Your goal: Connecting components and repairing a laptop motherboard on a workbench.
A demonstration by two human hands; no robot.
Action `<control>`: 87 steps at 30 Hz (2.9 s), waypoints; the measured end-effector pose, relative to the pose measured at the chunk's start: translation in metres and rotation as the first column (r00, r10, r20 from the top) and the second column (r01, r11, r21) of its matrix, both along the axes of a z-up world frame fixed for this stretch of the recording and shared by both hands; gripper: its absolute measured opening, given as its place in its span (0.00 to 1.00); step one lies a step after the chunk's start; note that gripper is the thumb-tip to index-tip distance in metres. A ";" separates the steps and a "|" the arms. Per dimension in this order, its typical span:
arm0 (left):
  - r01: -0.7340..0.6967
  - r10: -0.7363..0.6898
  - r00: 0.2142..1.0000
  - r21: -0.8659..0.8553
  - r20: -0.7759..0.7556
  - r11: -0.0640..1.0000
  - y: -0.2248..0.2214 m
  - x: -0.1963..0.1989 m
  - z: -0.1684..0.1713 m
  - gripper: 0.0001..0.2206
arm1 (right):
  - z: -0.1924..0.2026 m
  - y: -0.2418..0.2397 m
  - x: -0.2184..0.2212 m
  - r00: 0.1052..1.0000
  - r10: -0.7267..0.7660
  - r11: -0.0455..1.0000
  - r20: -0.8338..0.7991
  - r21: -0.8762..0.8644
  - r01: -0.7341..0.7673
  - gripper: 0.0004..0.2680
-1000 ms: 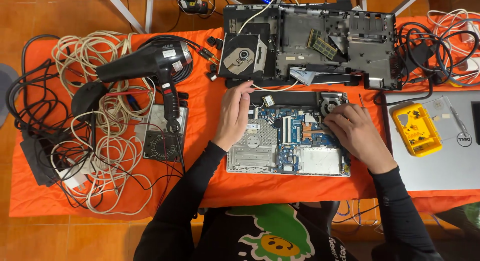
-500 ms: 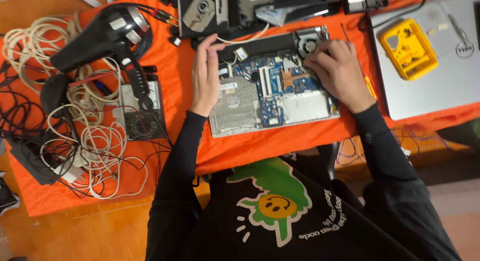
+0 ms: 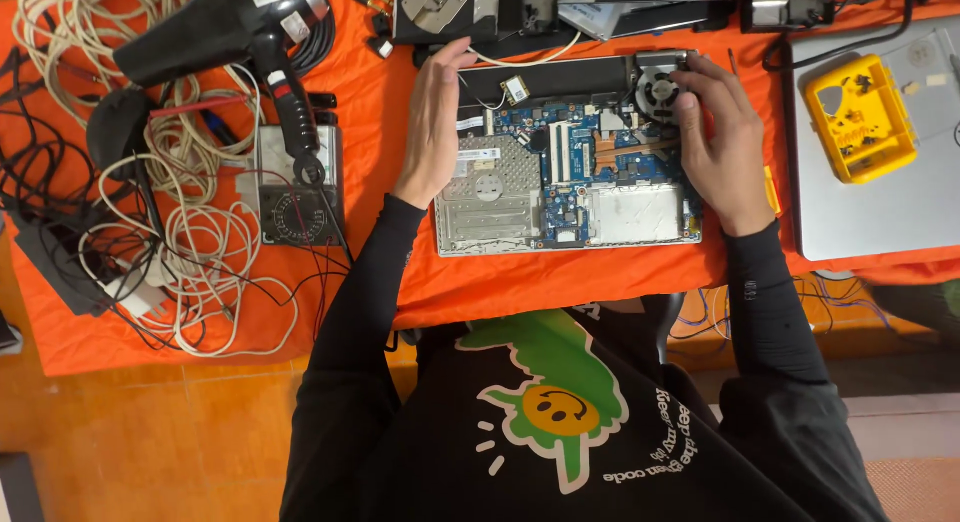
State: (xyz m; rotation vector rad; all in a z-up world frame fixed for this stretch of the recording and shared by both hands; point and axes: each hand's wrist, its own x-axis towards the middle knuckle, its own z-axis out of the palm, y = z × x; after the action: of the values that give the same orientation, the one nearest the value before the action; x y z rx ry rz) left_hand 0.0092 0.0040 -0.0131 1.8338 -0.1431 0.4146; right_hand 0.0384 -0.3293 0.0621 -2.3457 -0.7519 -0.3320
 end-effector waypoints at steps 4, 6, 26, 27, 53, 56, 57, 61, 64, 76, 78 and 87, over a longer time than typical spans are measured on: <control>0.005 -0.008 0.999 0.057 0.051 0.998 0.005 0.000 0.002 0.30 | 0.005 0.003 0.001 1.000 0.016 1.000 -0.005 -0.017 -0.016 0.10; 0.006 -0.014 0.998 0.124 0.062 0.992 0.008 0.001 0.001 0.29 | 0.006 0.003 0.004 0.999 0.029 1.000 -0.045 0.010 -0.029 0.10; 0.139 -0.202 0.978 0.564 0.050 0.814 0.027 -0.012 0.022 0.27 | 0.004 0.004 0.047 0.965 0.200 0.952 -0.168 -0.199 -0.232 0.26; 0.142 -0.192 0.981 0.561 0.031 0.816 0.026 -0.012 0.026 0.27 | 0.003 0.003 0.046 0.967 0.194 0.955 -0.162 -0.192 -0.224 0.25; 0.111 -0.167 0.986 0.634 0.028 0.765 0.017 -0.015 0.018 0.24 | 0.003 0.015 0.043 0.976 0.156 0.978 -0.154 -0.116 -0.174 0.17; 0.068 -0.166 0.983 0.683 0.079 0.727 0.012 -0.015 0.014 0.25 | 0.004 0.017 0.042 0.980 0.161 0.976 -0.116 -0.127 -0.176 0.17; 0.072 -0.173 0.982 0.703 0.074 0.708 0.011 -0.016 0.013 0.25 | 0.005 0.018 0.040 0.981 0.153 0.976 -0.119 -0.136 -0.168 0.17; 0.083 -0.191 0.979 0.703 0.077 0.707 0.010 -0.014 0.022 0.25 | 0.004 0.020 0.045 0.986 0.150 0.979 -0.069 -0.126 -0.158 0.17; 0.126 -0.208 0.977 0.669 0.043 0.732 0.009 -0.018 0.023 0.23 | 0.006 0.021 0.040 0.987 0.156 0.979 -0.024 -0.128 -0.158 0.17; 0.128 -0.203 0.979 0.672 0.033 0.729 0.005 -0.020 0.033 0.21 | 0.011 0.059 0.030 0.907 0.413 0.879 0.079 -0.296 -0.375 0.14; 0.138 -0.218 0.975 0.666 0.038 0.733 0.006 -0.019 0.031 0.21 | 0.011 0.059 0.032 0.906 0.421 0.861 0.050 -0.335 -0.382 0.14; 0.160 -0.228 0.974 0.673 0.012 0.722 0.008 -0.020 0.029 0.21 | 0.020 0.060 0.028 0.891 0.452 0.851 0.047 -0.323 -0.415 0.19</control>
State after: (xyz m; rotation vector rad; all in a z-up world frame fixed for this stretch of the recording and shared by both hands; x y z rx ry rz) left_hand -0.0107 0.0121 0.0160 2.4813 -0.6186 0.3175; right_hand 0.0663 -0.2695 0.0825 -2.3555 -1.4552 -0.1664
